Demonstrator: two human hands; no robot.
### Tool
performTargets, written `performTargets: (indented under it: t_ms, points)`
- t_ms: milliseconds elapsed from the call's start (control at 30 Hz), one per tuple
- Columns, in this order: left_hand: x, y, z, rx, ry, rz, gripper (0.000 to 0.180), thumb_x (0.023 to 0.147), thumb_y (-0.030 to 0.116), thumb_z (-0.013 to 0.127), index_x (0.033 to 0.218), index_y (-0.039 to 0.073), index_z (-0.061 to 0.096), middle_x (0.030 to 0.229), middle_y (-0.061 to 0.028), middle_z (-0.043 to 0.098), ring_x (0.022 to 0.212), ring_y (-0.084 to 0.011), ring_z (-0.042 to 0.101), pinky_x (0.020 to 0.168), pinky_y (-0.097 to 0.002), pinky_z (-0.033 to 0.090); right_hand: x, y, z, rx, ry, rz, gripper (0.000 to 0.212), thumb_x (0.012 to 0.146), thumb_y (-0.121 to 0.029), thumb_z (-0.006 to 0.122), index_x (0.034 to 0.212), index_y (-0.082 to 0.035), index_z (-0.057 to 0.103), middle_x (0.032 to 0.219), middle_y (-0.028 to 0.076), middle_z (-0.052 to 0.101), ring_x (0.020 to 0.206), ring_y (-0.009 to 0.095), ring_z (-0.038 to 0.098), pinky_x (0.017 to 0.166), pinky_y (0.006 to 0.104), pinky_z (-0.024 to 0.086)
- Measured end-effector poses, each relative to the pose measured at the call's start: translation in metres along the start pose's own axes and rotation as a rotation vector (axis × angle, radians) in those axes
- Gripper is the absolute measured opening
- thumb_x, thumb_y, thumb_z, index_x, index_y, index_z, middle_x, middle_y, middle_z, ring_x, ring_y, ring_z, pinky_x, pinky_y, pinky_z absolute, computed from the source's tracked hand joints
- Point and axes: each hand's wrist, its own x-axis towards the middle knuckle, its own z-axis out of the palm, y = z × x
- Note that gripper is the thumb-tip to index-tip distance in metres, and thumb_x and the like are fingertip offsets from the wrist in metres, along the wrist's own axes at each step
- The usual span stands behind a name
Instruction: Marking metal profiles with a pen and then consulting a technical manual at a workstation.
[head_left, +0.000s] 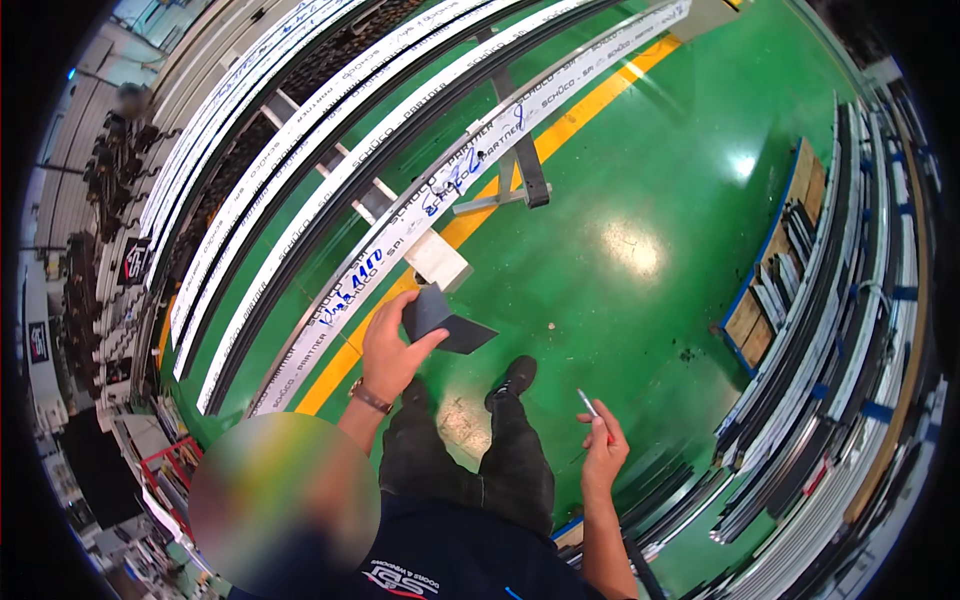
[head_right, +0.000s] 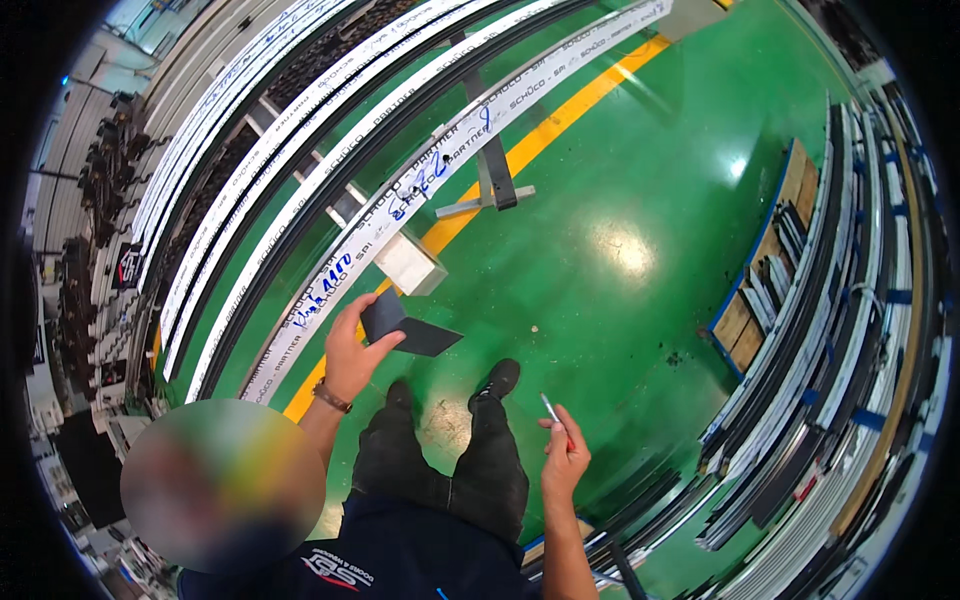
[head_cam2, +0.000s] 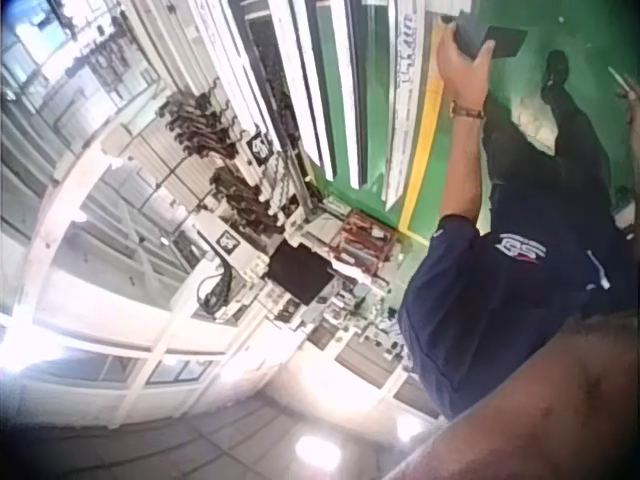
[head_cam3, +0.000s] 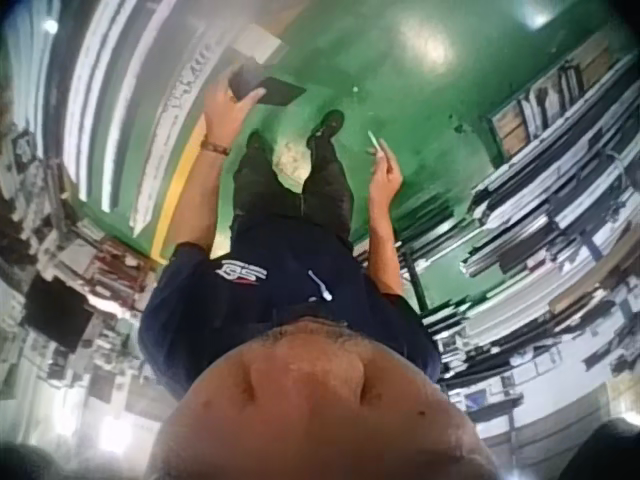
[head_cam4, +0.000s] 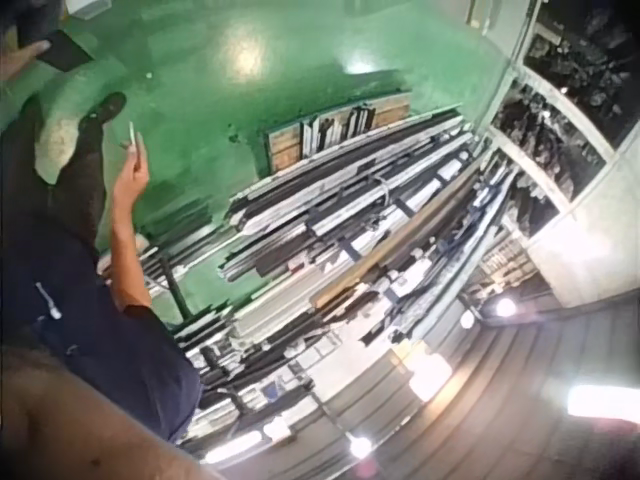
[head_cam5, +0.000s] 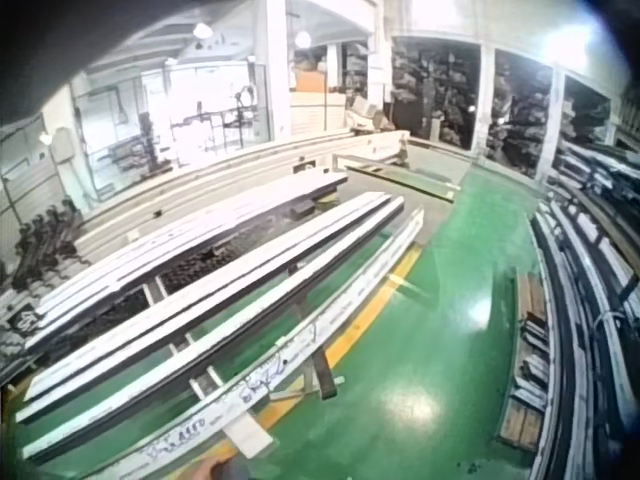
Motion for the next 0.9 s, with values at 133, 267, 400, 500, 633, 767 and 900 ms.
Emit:
performTargets:
  t_ms: [133,267,400,500,633,767,900]
  points:
    - [0.05,0.014,0.02,0.036,0.001,-0.028,0.07,0.08,0.028,0.096,0.138,0.005,0.066,0.133,-0.0149,0.073,0.123,-0.0327,0.069,0.107,-0.0424,0.054,0.051,-0.023,-0.005,-0.023,-0.016,-0.004,0.034,0.111,-0.017,0.062,0.138,0.0,0.073,0.101,0.008,0.08,0.066,0.004,0.049,0.06,0.0221,0.041]
    - [0.104,-0.003,0.026,0.059,0.094,-0.066,0.069,0.08,0.03,0.096,0.137,0.005,0.067,0.133,-0.0155,0.073,0.122,-0.0324,0.07,0.107,-0.0424,0.054,0.09,-0.049,0.029,-0.046,-0.081,-0.002,0.034,0.111,-0.017,0.062,0.138,0.0,0.073,0.101,0.009,0.08,0.066,0.005,0.049,0.06,0.0222,0.042]
    - [0.148,-0.032,0.028,0.049,0.207,-0.076,0.065,0.08,0.035,0.095,0.132,0.006,0.069,0.127,-0.0162,0.074,0.119,-0.0356,0.069,0.102,-0.0464,0.055,0.112,-0.074,0.077,-0.067,-0.198,-0.025,0.035,0.111,-0.017,0.061,0.139,0.0,0.072,0.102,0.009,0.08,0.066,0.005,0.05,0.06,0.0218,0.042]
    - [0.179,-0.044,0.038,0.042,0.149,-0.117,0.065,0.082,0.04,0.093,0.131,0.004,0.069,0.127,-0.0169,0.073,0.118,-0.036,0.069,0.104,-0.0466,0.055,0.148,-0.092,0.112,-0.073,-0.257,-0.02,0.035,0.111,-0.016,0.061,0.14,0.001,0.072,0.103,0.009,0.08,0.067,0.005,0.05,0.061,0.0215,0.042]
    - [0.199,-0.037,0.047,-0.008,0.104,-0.124,0.066,0.082,0.04,0.093,0.133,0.006,0.068,0.125,-0.0161,0.073,0.116,-0.0353,0.069,0.103,-0.0463,0.054,0.167,-0.095,0.144,-0.04,-0.286,0.017,0.034,0.111,-0.015,0.061,0.14,0.002,0.071,0.103,0.009,0.08,0.068,0.004,0.05,0.061,0.0211,0.042]
    - [0.216,-0.037,0.053,-0.077,0.121,-0.107,0.067,0.082,0.033,0.094,0.136,0.005,0.066,0.128,-0.0149,0.072,0.117,-0.0334,0.069,0.103,-0.0433,0.055,0.183,-0.106,0.17,-0.054,-0.315,0.033,0.034,0.111,-0.015,0.062,0.139,0.001,0.072,0.103,0.009,0.08,0.068,0.004,0.05,0.062,0.0209,0.042]
    - [0.233,-0.042,0.06,-0.103,0.133,-0.117,0.067,0.084,0.034,0.092,0.138,0.007,0.063,0.127,-0.0149,0.07,0.117,-0.0364,0.068,0.101,-0.0448,0.054,0.205,-0.109,0.187,-0.104,-0.36,0.019,0.033,0.11,-0.015,0.063,0.138,0.0,0.073,0.102,0.008,0.08,0.07,0.003,0.051,0.063,0.021,0.043]
